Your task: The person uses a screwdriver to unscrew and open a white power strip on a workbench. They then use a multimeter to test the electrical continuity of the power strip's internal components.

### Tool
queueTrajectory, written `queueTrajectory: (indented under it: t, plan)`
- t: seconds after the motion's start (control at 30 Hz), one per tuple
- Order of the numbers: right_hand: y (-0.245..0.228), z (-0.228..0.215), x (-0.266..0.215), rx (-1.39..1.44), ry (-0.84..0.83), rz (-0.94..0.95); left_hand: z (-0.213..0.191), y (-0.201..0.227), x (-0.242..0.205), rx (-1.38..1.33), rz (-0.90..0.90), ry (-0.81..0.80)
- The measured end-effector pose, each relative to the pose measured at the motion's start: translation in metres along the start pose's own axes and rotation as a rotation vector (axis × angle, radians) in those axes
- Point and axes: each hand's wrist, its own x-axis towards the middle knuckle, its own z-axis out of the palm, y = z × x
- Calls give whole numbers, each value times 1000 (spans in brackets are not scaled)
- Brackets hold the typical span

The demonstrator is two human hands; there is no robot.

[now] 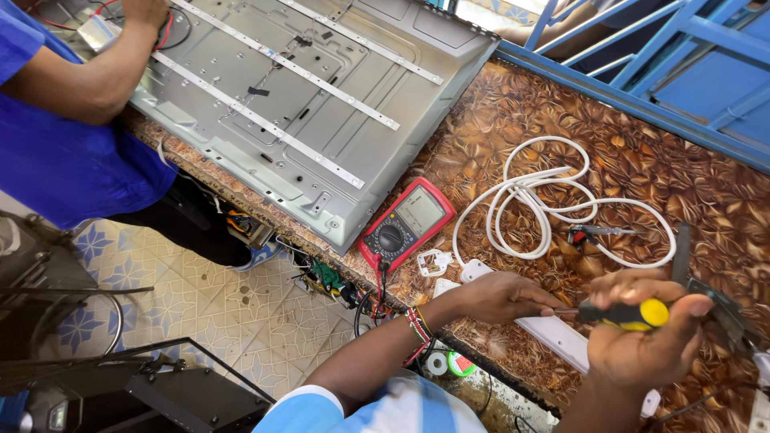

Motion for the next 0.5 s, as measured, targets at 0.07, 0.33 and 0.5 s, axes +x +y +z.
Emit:
queueTrajectory:
  t: [0.07,0.33,0.5]
  plan:
    - [-2,7,0,20,71,14,2,-3,0,1,-1,8]
    - [10,-1,-3,-157,42,-220,3,0,1,55,23,23]
    - [-5,26,-5,54,69,-11,12,-17,1,95,80,24]
